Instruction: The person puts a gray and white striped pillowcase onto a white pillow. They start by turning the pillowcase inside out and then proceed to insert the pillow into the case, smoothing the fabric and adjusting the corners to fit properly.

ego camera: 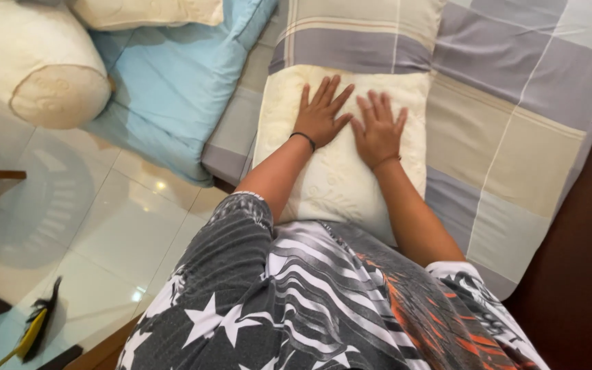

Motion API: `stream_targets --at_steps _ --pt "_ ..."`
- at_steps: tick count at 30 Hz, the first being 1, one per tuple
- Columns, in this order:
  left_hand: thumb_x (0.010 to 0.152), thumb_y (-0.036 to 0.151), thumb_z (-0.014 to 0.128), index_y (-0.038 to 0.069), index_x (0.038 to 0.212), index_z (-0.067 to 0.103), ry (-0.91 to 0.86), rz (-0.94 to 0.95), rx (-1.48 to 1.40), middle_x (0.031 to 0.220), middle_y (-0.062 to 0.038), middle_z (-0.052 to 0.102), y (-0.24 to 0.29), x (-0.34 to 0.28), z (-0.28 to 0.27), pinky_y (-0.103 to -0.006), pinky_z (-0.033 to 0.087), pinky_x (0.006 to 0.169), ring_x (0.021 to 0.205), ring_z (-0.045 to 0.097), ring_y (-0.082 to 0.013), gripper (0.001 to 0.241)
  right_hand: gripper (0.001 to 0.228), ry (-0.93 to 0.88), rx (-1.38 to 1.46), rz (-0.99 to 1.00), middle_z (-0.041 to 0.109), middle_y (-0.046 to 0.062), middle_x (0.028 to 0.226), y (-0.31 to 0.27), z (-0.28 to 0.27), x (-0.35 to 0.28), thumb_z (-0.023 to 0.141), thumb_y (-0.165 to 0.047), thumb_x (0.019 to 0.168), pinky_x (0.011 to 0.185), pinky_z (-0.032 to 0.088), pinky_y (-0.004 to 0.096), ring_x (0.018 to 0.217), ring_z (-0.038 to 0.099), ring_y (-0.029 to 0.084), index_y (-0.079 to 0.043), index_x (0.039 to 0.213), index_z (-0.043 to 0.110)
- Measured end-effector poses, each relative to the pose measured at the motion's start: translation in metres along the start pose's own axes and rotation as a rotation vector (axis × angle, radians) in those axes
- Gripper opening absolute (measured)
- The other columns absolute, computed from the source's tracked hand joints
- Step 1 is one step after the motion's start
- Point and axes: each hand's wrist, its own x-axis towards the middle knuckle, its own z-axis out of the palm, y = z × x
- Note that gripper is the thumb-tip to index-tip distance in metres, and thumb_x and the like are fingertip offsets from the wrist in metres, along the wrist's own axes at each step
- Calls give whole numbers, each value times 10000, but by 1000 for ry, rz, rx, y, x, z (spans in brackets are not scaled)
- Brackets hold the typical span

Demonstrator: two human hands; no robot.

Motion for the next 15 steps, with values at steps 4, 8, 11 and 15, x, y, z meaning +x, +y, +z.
stream_targets --at_steps 4,8,11,15 --pt "1008 550 536 302 1542 429 76 71 -98 1626 -79 376 -10 6 -7 -589 171 1215 1519 318 -271 598 481 -15 -129 71 491 115 1588 20 17 -5 650 -298 1023 1181 71 693 1513 367 341 -146 1474 579" --pt "1008 370 644 231 1456 560 332 139 -273 1502 -87 567 -62 15 -12 -492 381 1163 1385 539 -282 476 462 -15 -53 141 543 106 1524 9 10 4 630 -291 977 1189 107 694 1477 406 321 -143 1415 624" --pt "978 225 663 205 1438 580 507 9 -325 1436 -96 611 -125 27 -2 -445 460 1108 1298 589 -316 468 295 -138 -193 307 638 18 1439 -9 20 30 579 -270 1024 1259 123 710 1519 456 241 -167 1285 671" --pt "928 198 690 194 1387 608 449 -56 -418 1340 -95 647 -147 48 -20 -443 490 1023 1207 605 -349 466 396 -222 -253 77 573 66 1478 -77 41 72 594 -359 1022 1204 139 740 1474 434 256 -198 1384 608"
